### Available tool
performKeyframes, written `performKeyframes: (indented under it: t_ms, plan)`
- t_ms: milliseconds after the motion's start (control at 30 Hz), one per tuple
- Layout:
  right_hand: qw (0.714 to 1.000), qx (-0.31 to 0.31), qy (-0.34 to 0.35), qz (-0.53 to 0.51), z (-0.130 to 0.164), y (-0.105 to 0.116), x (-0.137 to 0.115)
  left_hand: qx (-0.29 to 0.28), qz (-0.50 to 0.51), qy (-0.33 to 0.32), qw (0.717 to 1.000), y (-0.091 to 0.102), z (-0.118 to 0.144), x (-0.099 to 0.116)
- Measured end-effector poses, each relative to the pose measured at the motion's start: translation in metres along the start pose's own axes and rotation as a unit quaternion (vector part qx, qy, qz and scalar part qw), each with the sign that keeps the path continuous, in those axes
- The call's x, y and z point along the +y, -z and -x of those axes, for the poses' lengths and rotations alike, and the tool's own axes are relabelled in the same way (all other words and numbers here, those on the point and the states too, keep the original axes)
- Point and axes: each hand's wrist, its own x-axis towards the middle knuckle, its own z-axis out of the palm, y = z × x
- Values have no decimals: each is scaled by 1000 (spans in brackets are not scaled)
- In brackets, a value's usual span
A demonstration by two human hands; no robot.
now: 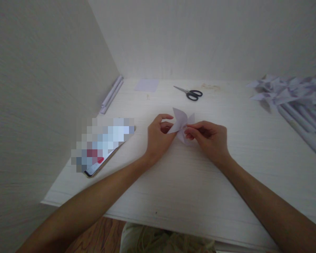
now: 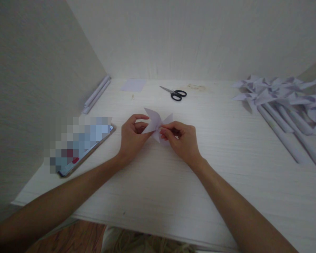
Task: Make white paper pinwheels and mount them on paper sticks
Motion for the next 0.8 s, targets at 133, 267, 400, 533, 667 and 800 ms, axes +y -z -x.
performKeyframes:
  t_ms: [133,267,400,533,667,800]
  plan:
    - [994,24,13,109,-1,1,-3,-7,8,0,1000,-1,3,2]
    - [989,30,29,145,-1,2,-3,-16,5,1,1000,-1,3,2]
    - [989,-9,51,141,0,0,-1,6,-9,0,1000,0,0,1]
    - [981,-8,64,181,1,-1,-2,8,-13,3,1000,0,-1,2]
    - [976,10,46,213,0,-1,-5,-7,-13,-2,1000,0,1,2]
    - [982,3,47,183,-1,0,-2,-10,-11,-4,1000,0,1,1]
